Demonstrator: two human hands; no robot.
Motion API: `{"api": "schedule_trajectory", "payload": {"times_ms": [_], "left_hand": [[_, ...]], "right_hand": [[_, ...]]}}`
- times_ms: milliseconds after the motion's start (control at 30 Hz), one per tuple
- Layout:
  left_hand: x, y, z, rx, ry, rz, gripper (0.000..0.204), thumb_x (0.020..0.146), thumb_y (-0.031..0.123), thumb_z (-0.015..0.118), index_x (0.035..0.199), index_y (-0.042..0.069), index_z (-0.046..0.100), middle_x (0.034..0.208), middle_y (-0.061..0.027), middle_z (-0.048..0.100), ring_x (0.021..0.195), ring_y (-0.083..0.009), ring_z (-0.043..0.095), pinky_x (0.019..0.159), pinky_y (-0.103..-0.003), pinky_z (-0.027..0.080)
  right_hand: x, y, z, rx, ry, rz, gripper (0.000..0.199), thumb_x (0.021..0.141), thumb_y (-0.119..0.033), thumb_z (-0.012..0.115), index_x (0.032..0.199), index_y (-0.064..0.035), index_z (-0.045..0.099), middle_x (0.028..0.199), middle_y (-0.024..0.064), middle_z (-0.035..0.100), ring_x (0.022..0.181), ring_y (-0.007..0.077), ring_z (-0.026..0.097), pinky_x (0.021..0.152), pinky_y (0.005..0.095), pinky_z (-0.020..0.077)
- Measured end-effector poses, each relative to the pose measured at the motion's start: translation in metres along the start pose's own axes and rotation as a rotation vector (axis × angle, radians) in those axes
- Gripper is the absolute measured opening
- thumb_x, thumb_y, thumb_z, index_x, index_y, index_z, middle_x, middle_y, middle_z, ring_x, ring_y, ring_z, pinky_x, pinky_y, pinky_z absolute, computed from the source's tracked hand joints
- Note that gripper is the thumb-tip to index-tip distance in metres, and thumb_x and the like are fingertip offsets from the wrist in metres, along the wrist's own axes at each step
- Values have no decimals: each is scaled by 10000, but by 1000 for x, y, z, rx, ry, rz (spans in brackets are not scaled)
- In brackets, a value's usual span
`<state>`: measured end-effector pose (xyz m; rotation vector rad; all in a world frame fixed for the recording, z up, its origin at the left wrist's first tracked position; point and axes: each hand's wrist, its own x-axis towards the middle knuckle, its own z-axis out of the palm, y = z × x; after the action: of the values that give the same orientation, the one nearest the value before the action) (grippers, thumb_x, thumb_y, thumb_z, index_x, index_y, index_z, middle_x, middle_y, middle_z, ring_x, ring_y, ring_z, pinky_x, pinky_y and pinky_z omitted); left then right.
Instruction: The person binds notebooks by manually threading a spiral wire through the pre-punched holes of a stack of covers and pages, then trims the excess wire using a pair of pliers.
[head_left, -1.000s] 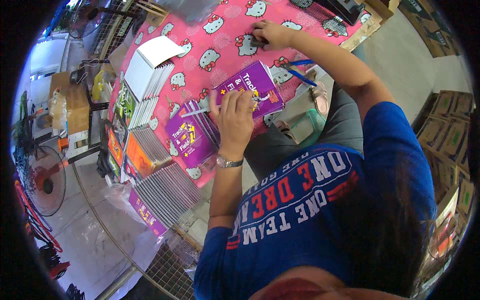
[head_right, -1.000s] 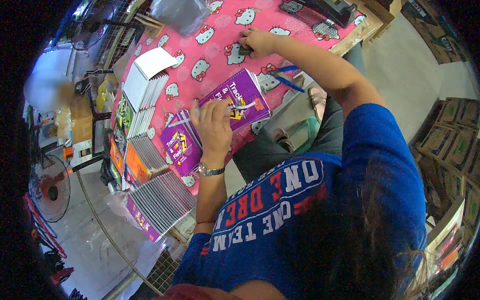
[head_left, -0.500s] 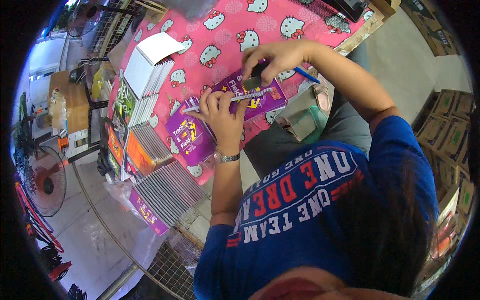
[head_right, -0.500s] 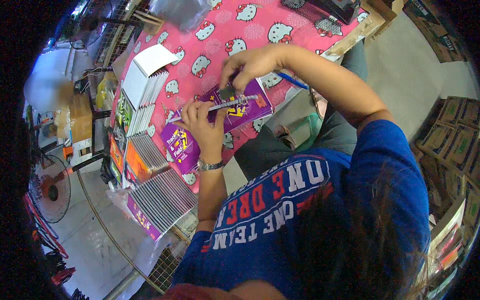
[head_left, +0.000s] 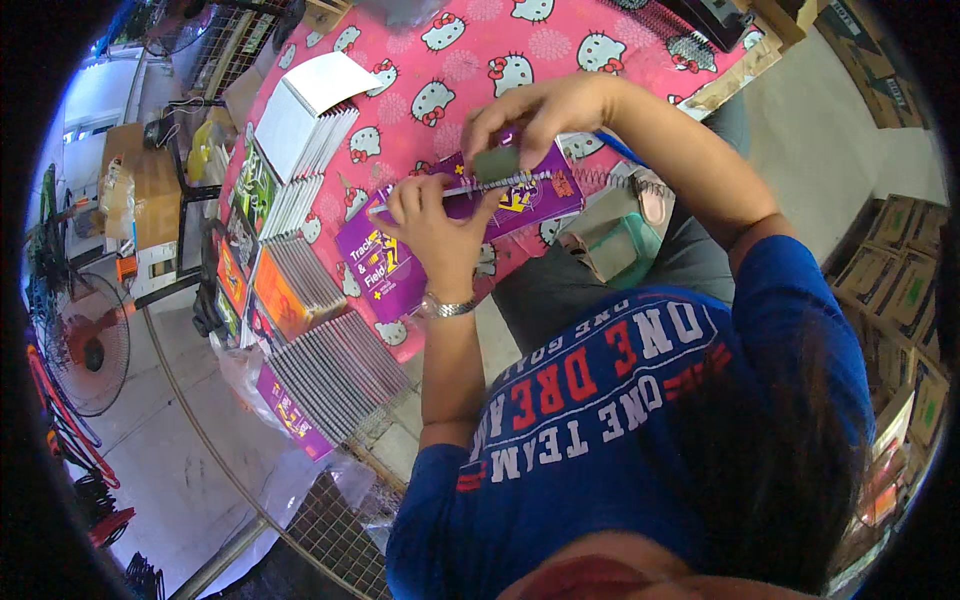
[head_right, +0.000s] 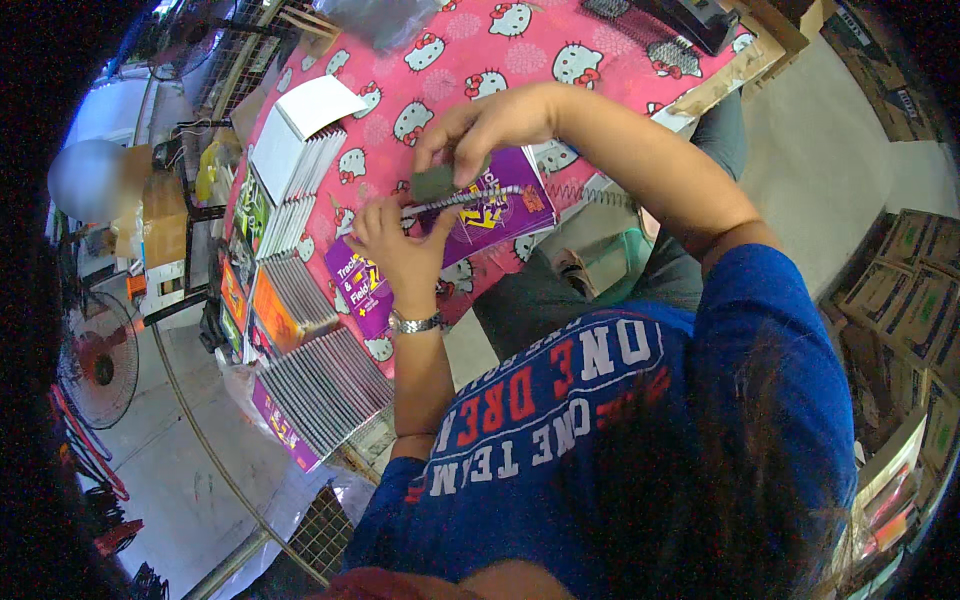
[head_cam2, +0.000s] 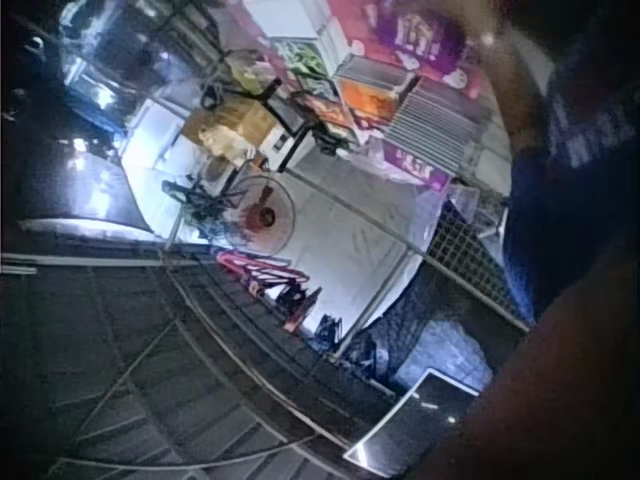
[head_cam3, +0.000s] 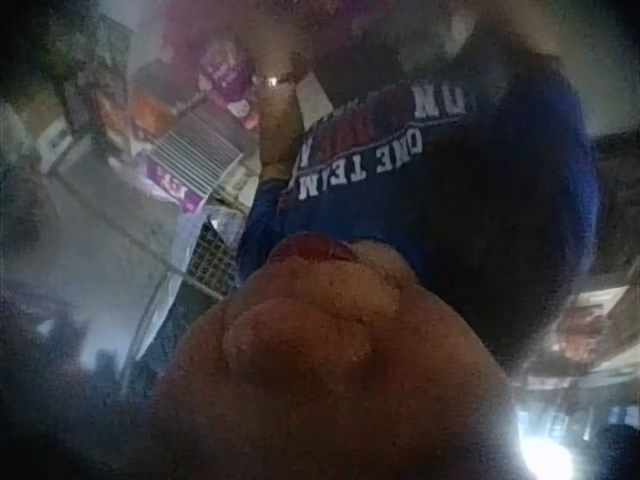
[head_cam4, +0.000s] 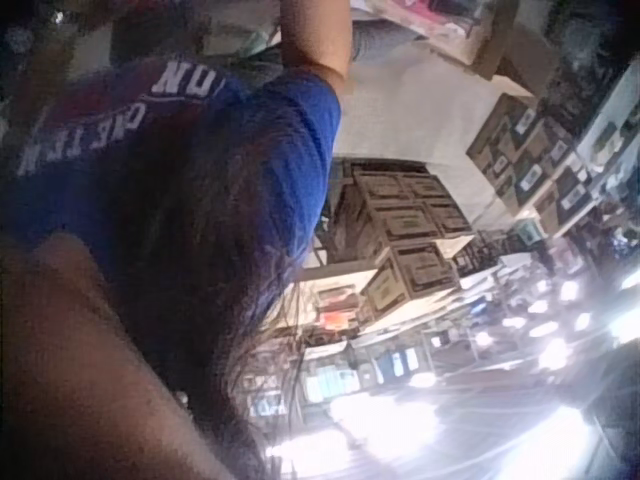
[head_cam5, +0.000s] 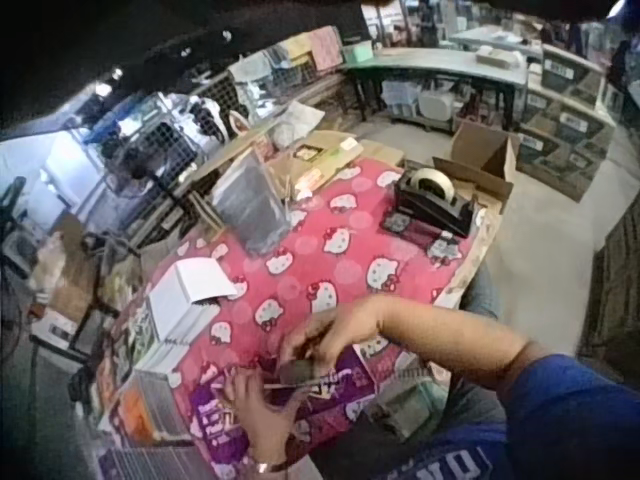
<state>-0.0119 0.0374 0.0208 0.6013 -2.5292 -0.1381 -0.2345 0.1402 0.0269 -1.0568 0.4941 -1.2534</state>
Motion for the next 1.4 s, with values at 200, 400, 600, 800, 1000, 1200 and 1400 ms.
{"api": "schedule_trajectory", "payload": {"times_ms": [200, 400, 600, 800, 1000, 1200, 1400], "left_hand": [[3, -19, 4, -3, 24, 39, 570, 522, 540, 838, 843, 130, 608, 954, -6, 549, 1025, -253, 490, 949, -539, 280], [8, -16, 7, -18, 57, 57, 560, 501, 526, 846, 840, 148, 612, 948, -2, 550, 1005, -249, 490, 892, -470, 299], [7, -23, 5, -57, 86, 91, 527, 524, 479, 846, 869, 152, 619, 949, -18, 551, 1000, -258, 489, 889, -456, 300], [9, -21, -1, -95, 55, 114, 512, 562, 410, 849, 900, 110, 609, 944, -46, 546, 995, -279, 486, 886, -452, 307], [6, -32, -9, -227, 44, 55, 440, 605, 290, 856, 897, 80, 602, 957, -84, 546, 997, -306, 483, 885, -424, 364], [-3, -51, -10, -379, -9, -110, 351, 635, 122, 829, 876, 44, 586, 890, -85, 565, 878, -285, 535, 794, -380, 440], [3, -51, -4, -548, -40, -144, 285, 678, 51, 795, 849, 19, 568, 829, -74, 551, 690, -188, 540, 572, -285, 442]], "right_hand": [[19, 0, 4, -217, -29, 120, 474, 680, -158, 732, 1118, -1, 643, 1124, 81, 594, 1047, 187, 550, 914, 318, 428], [20, 9, -3, -23, -19, -61, 482, 689, -170, 701, 1133, 4, 633, 1106, 76, 609, 1045, 201, 559, 941, 340, 420], [31, 9, -5, -433, 82, 141, 462, 686, -167, 727, 1116, -11, 662, 1038, 65, 637, 976, 161, 577, 854, 293, 466], [39, 12, -8, -306, 14, 88, 475, 672, -164, 716, 1115, -4, 656, 1103, 81, 625, 1043, 196, 573, 919, 317, 438], [50, 19, -10, -293, -38, 96, 552, 719, -194, 679, 1203, 52, 578, 1173, 115, 612, 1086, 188, 564, 966, 312, 417], [57, 25, -10, -7, -60, 66, 526, 720, -149, 690, 1199, 40, 581, 1216, 128, 592, 1130, 195, 547, 984, 322, 410], [61, 16, -17, -287, -46, 241, 510, 727, -140, 685, 1212, -7, 600, 1190, 115, 602, 1078, 202, 567, 940, 327, 435]]}}
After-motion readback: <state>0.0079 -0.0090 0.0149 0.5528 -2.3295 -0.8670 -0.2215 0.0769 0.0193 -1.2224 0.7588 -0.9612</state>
